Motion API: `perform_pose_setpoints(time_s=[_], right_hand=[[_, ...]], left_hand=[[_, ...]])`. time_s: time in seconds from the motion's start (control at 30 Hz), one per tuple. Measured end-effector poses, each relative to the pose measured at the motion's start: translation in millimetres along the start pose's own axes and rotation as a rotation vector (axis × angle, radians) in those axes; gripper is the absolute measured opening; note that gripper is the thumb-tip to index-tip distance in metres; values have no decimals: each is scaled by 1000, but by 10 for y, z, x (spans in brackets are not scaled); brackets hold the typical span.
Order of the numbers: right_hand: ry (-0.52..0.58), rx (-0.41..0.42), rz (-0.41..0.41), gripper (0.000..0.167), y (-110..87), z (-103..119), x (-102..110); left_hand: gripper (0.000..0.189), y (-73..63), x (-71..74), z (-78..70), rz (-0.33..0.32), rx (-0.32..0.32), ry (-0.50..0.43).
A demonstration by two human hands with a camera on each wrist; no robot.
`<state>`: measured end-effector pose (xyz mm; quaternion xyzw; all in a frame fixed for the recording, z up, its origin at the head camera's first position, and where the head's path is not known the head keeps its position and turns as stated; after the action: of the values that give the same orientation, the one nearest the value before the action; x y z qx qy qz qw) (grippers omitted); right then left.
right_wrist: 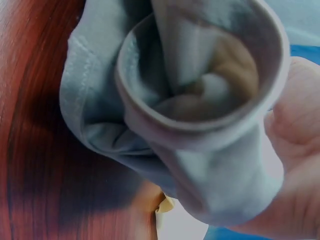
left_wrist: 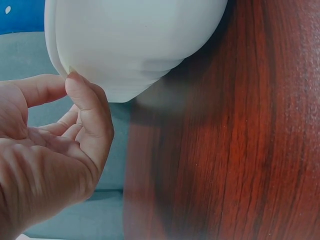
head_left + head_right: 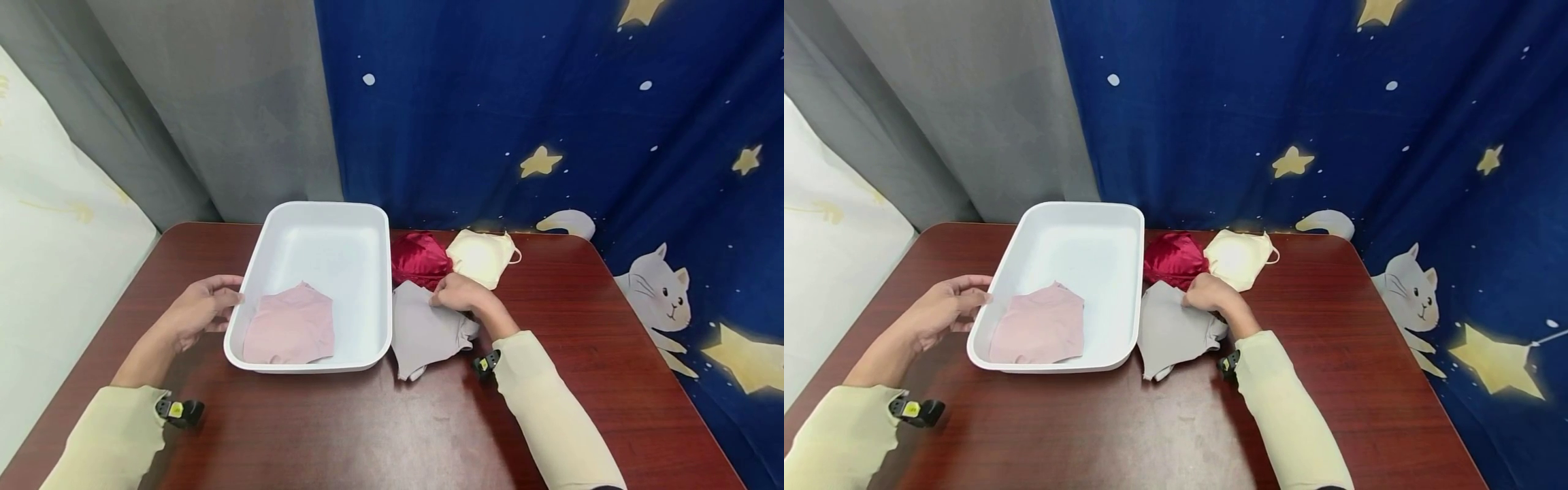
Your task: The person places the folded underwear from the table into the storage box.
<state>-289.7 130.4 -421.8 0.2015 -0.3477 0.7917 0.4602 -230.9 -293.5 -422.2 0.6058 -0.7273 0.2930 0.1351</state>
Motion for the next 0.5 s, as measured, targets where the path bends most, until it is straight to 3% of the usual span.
perform_pose_setpoints(time_s=[0.2,0.5], right_hand=[[-11,-12,10,10,9,-6,12],[13,22,18,9,-21,-5,29]], left_hand=[[53,-1,1,11,-1,1,9],[53,19,-1,46,4,4,3]])
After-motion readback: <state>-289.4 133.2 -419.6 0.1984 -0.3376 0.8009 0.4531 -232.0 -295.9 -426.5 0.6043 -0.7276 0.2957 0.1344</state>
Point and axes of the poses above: each hand's wrist, its own y-axis towards the middle knuckle, its own x-axis out of the back of the hand, z = x × y, the point moved 7 cm from there along y, towards the middle knuckle, and after that the axes turned 12 degrees about y, right-handed, at the moved point
